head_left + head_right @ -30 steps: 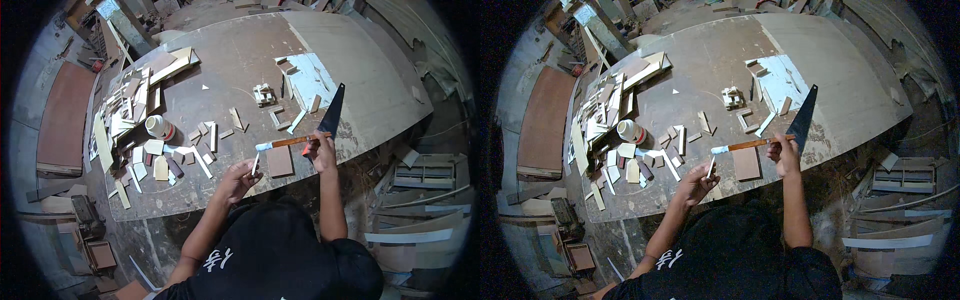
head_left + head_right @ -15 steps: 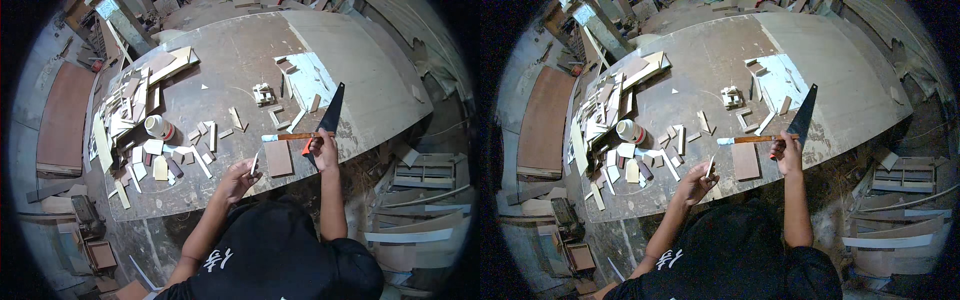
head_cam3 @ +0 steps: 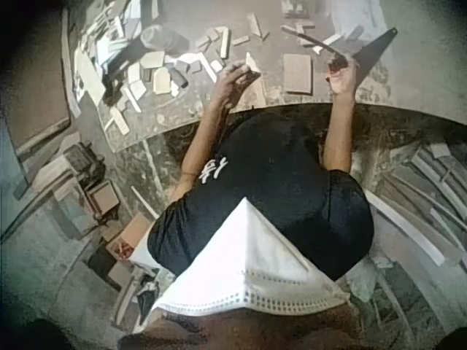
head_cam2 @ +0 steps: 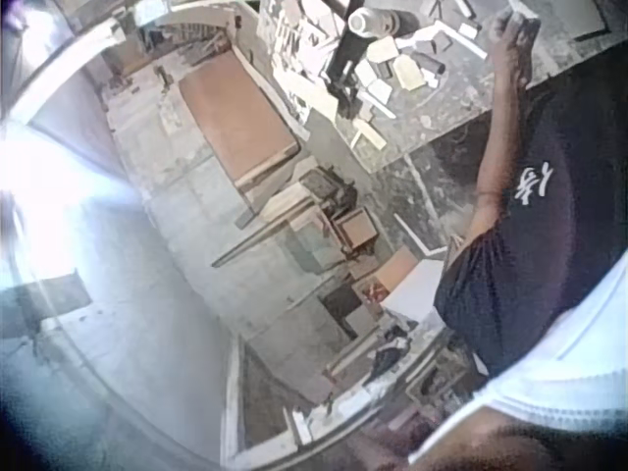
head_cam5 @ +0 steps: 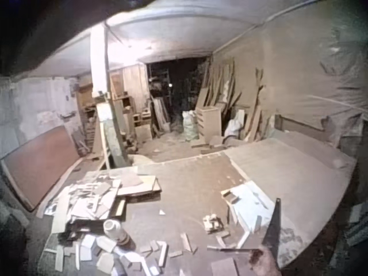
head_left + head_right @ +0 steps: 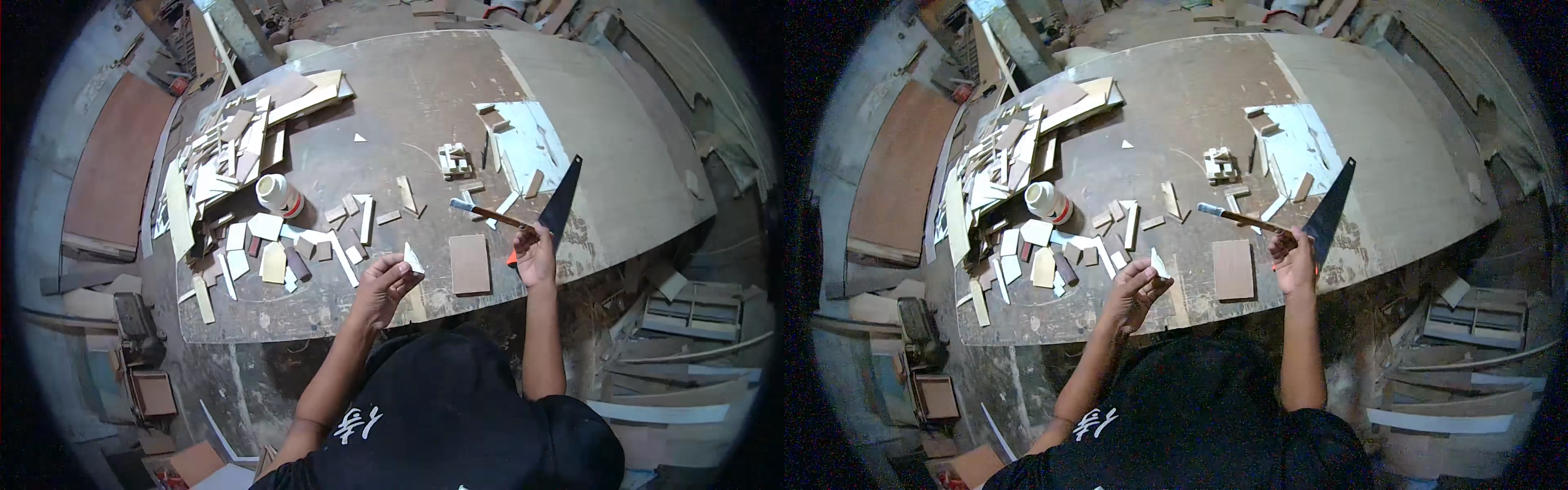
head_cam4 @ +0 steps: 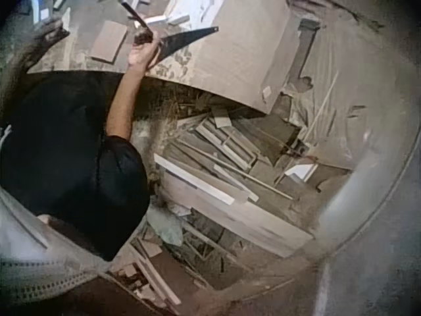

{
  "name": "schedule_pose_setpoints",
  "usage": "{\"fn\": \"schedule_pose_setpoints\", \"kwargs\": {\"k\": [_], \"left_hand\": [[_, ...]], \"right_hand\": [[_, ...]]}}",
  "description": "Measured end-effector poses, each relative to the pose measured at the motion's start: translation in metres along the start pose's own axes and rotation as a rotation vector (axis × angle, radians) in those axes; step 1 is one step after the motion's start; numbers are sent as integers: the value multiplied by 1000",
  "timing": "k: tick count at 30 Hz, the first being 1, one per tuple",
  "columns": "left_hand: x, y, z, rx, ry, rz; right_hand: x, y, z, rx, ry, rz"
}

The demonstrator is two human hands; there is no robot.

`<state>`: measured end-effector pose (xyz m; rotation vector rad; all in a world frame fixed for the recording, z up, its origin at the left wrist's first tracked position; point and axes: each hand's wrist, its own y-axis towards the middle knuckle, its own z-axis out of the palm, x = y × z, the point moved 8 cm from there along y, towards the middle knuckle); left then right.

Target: The person assembles small wooden frames by hand, picking up pieces, applying glue with a brush, and joining them into rectangular shapes. They repeatedly test fit and adjust the pieces on a cluttered workbench, then place the assembled frames aside.

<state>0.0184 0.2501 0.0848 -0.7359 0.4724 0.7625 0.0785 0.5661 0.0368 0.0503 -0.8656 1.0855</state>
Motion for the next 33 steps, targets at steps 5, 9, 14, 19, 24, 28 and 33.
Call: {"fn": "schedule_pose_setpoints", "kwargs": {"k": [5,9,14,19,24,28,33], "left_hand": [[-26,-16,-30,-104,-54,118],[-52,-34,-61,-156,-85,231],[-83,-64,-116,-229,-117,342],[-105,-90,-155,-253,-181,415],[-123,-110,-187,-297,-261,471],[-134,-118,-200,-304,-275,485],[-127,-102,-215,-260,-295,416]], "right_hand": [[-36,5,41,98,-59,53],[-77,10,99,227,-134,65],[-143,10,223,383,-228,35],[-184,14,348,528,-401,-249],[-242,47,398,617,-727,-399],[-268,53,423,631,-968,-523],[-294,43,467,781,-1190,-777]]}}
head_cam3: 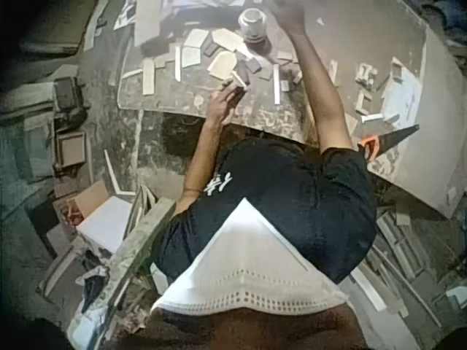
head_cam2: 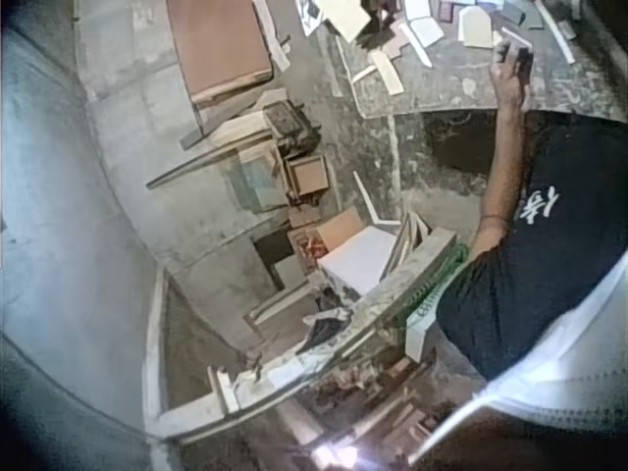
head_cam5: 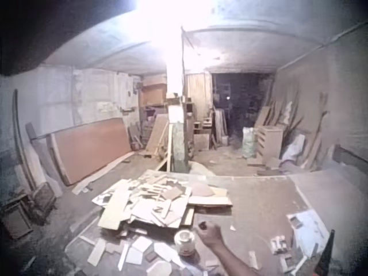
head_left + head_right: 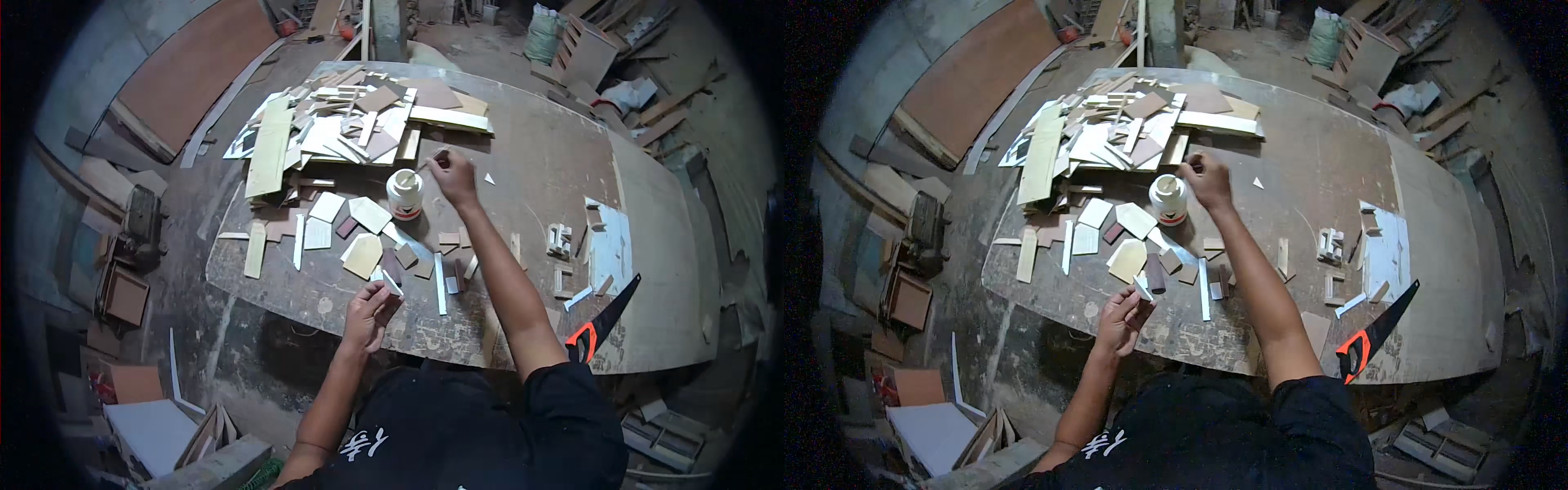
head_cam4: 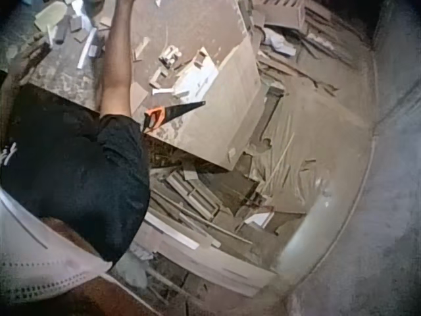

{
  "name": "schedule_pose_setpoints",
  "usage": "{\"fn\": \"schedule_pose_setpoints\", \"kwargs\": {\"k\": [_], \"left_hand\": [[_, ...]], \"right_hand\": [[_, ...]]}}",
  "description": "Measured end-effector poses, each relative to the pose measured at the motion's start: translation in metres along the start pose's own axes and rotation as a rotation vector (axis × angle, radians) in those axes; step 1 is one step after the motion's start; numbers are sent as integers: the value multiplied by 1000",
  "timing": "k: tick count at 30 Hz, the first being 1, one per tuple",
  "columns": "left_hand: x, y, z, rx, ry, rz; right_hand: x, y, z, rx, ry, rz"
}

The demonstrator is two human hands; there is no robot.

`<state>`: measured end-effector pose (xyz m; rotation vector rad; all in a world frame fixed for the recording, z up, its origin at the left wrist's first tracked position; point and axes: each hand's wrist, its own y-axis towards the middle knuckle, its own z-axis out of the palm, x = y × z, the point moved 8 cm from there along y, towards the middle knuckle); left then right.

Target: The person assembles small wooden frames by hand, picking up pieces, applying glue with a brush, and joining them into rectangular shapes. They repeatedly test fit and adjust the pieces on a cluttered workbench, then place the assembled frames aside.

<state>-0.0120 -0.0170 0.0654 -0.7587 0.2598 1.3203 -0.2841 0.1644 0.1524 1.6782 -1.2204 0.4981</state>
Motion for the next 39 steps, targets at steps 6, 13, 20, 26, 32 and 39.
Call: {"fn": "schedule_pose_setpoints", "kwargs": {"k": [6,13,20,26,32,39], "left_hand": [[15,7,16,-5,59,-97],[37,15,16,-19,98,-143],[85,26,38,31,171,-216],[146,37,106,83,195,-359],[185,31,172,237,244,-421],[210,21,174,243,257,-453]], "right_hand": [[12,-11,19,262,-364,33],[-58,-215,-82,152,-182,410],[-79,-438,-194,53,-516,645],[-119,-474,-259,-217,-753,823],[-161,-452,-267,-184,-678,989],[-136,-422,-261,14,-651,1115]]}}
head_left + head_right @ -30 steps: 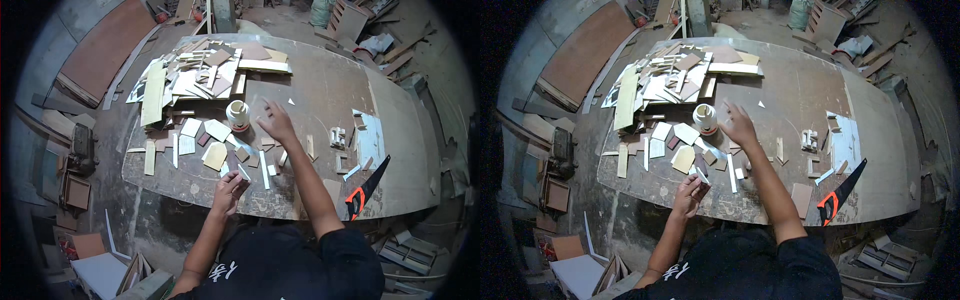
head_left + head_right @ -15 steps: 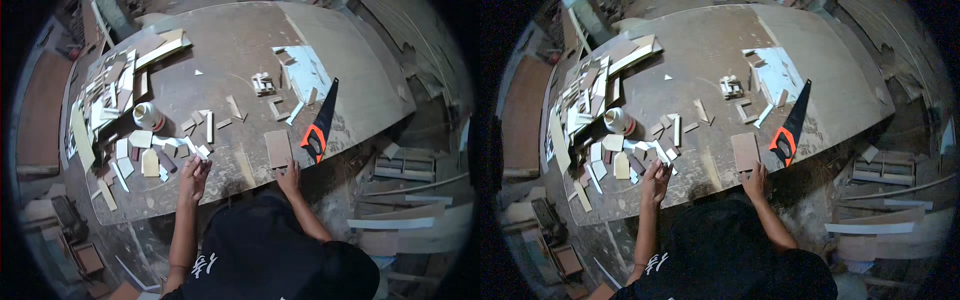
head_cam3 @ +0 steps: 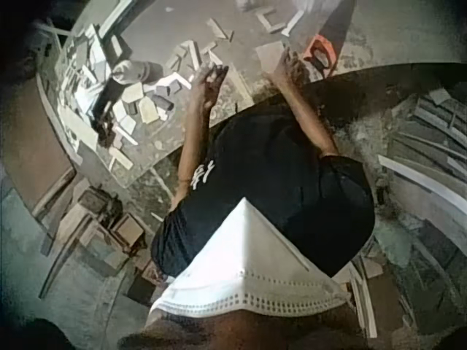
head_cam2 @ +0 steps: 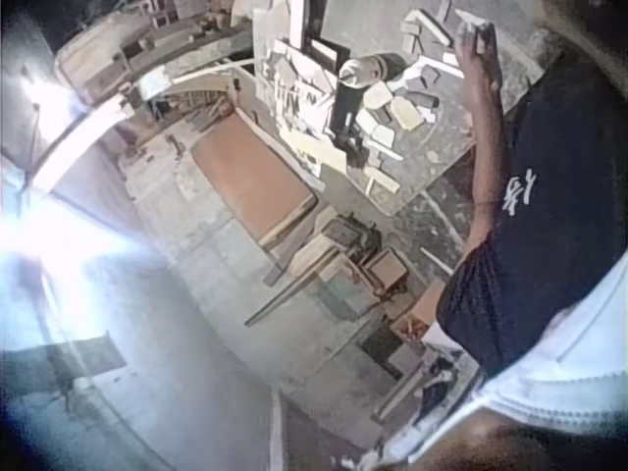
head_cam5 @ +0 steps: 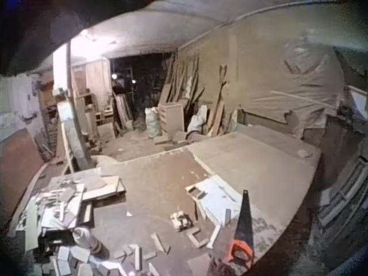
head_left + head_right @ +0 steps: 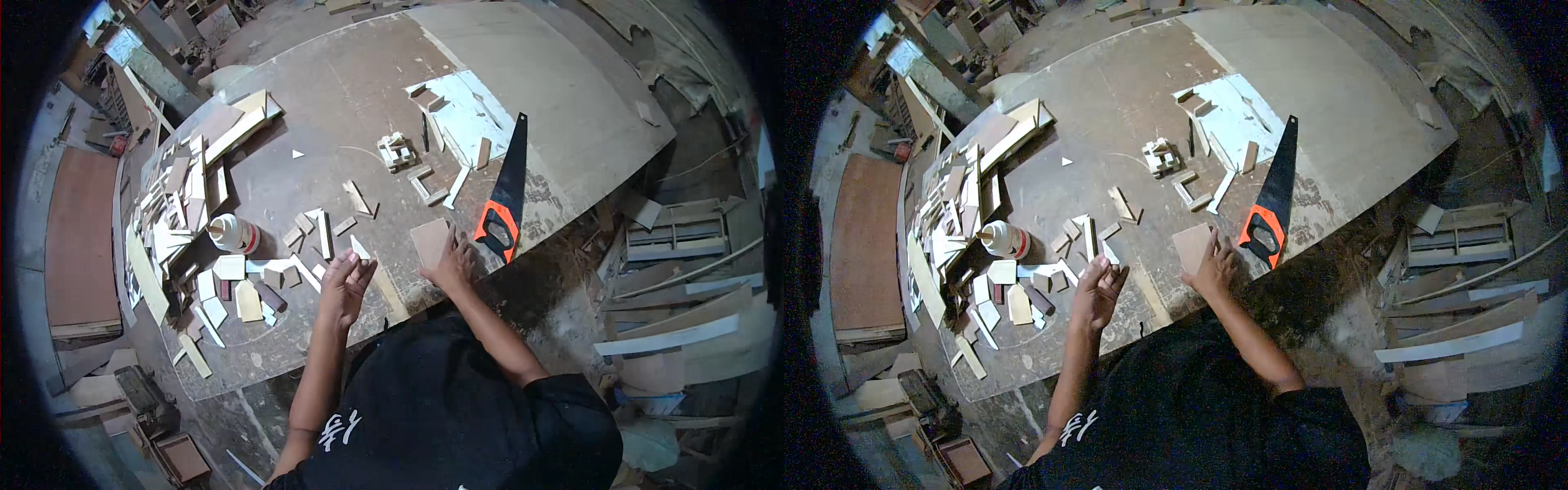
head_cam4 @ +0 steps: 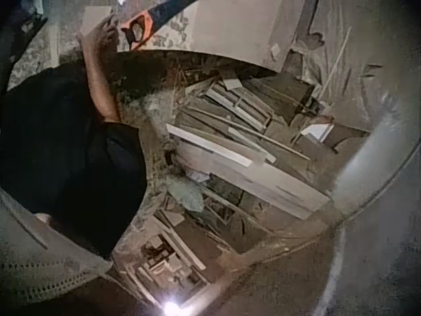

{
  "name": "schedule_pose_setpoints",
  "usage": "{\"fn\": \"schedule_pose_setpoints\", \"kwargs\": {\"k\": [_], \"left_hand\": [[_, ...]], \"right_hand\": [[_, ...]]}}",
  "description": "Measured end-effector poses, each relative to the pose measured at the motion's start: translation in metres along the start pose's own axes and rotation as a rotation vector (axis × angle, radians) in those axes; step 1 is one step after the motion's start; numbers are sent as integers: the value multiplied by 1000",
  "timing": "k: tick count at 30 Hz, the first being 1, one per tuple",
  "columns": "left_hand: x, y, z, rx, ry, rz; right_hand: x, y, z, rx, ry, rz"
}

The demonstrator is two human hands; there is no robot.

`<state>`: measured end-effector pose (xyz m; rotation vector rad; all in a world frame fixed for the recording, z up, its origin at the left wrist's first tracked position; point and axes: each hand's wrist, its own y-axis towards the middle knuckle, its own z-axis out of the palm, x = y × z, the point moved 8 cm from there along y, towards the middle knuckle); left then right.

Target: The person assembles small wooden frames by hand, picking up pieces, applying glue with a brush, and joining them into rectangular shapes. They repeatedly test fit and adjust the pieces on a cluttered workbench, then place the assembled frames aside.

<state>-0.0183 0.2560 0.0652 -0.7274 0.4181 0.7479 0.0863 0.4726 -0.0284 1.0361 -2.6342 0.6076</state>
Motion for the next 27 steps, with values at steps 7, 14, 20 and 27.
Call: {"fn": "schedule_pose_setpoints", "kwargs": {"k": [7,14,20,27], "left_hand": [[7,0,-13,-56,-17,6],[-1,4,-19,-71,-31,43],[-1,8,-20,-68,-11,51],[2,13,-21,-35,20,26]], "right_hand": [[-10,20,6,58,209,-196],[6,-5,-16,940,1727,-21],[16,-7,-18,975,1918,-39],[-1,25,27,834,1229,-157]]}}
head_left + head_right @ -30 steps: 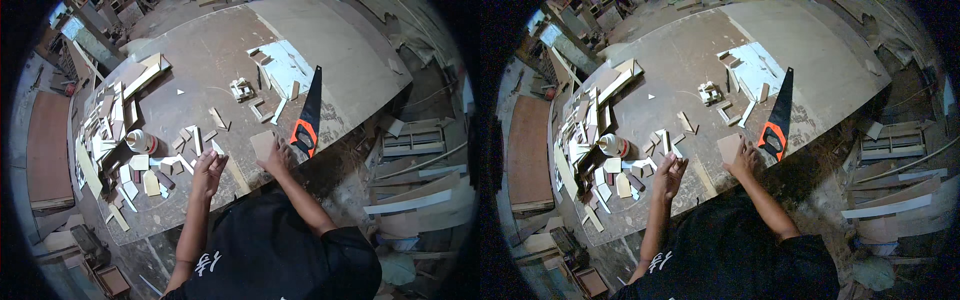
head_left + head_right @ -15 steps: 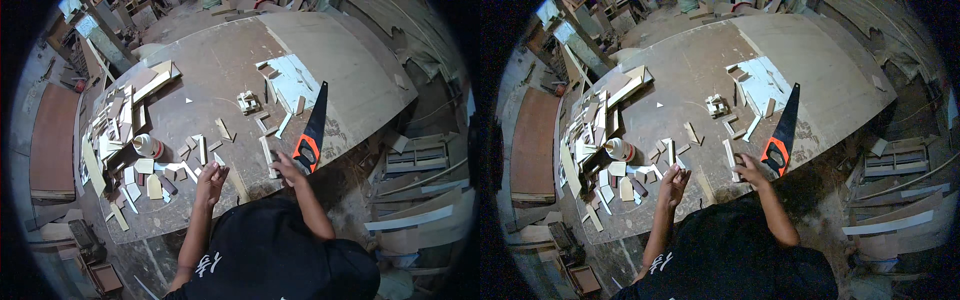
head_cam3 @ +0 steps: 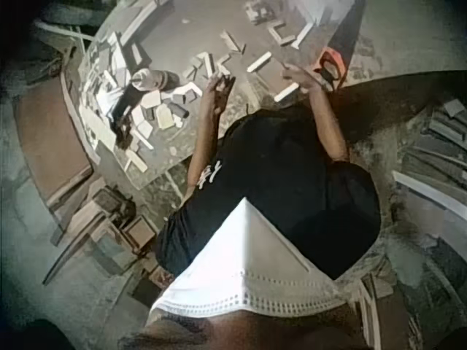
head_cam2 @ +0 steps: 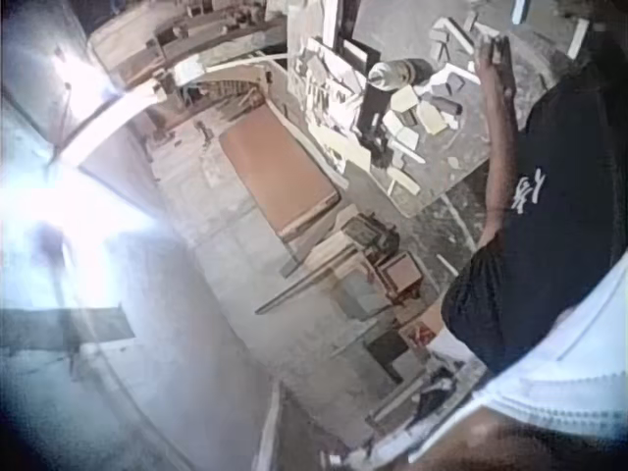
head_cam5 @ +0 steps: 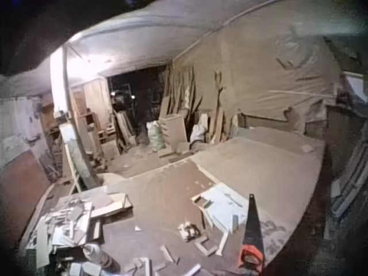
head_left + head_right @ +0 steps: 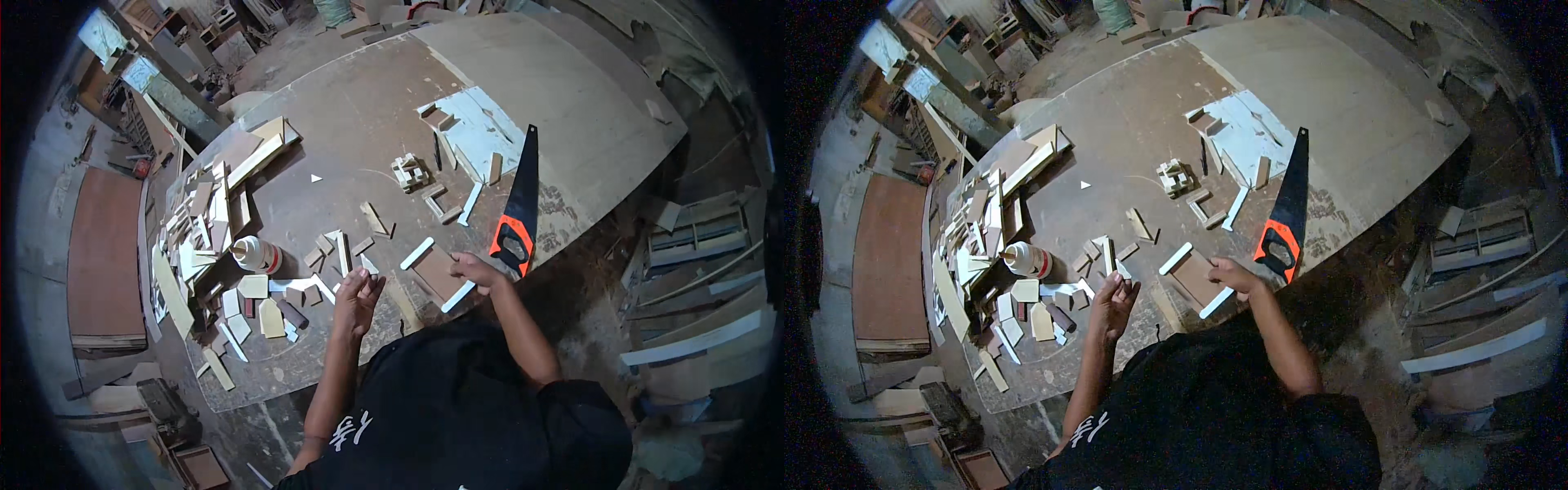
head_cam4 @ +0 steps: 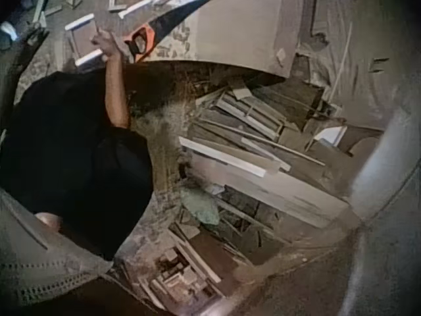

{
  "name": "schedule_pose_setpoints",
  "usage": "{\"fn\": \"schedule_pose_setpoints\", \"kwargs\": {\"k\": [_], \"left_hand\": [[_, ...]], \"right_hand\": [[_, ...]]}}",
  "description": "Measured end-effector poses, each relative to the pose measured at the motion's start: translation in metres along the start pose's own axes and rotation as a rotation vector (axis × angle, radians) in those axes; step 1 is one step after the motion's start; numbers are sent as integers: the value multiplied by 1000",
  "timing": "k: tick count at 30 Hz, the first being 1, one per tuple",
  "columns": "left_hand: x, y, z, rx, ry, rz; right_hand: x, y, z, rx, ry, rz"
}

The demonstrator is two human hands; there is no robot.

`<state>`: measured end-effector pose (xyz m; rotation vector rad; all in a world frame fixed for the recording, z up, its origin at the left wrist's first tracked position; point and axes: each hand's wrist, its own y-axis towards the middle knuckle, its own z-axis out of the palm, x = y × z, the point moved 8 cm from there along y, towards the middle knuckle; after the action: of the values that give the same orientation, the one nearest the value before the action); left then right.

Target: The person assembles small wooden frames by hand, picking up pieces, applying glue with a brush, and joining them into rectangular shapes. They repeatedly test fit and adjust the pieces on a cluttered workbench, then place the assembled frames aside.

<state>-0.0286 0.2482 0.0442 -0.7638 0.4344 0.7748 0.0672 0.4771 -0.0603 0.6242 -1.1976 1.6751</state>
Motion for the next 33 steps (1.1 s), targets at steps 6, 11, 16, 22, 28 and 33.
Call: {"fn": "schedule_pose_setpoints", "kwargs": {"k": [6,11,16,22,28,33], "left_hand": [[10,-4,-10,-51,-6,-30],[13,-13,-8,-69,8,-13],[16,-14,-16,-51,11,17],[24,-19,-25,-67,6,31],[34,-33,-34,-106,13,14],[44,-32,-41,-90,-7,2]], "right_hand": [[-30,29,-21,12,-481,107],[-15,44,-17,119,-1061,38],[23,36,-2,-98,-1320,6],[17,14,16,-158,-1547,20],[13,-5,36,-294,-1712,-138],[3,2,36,-257,-1686,-200]]}}
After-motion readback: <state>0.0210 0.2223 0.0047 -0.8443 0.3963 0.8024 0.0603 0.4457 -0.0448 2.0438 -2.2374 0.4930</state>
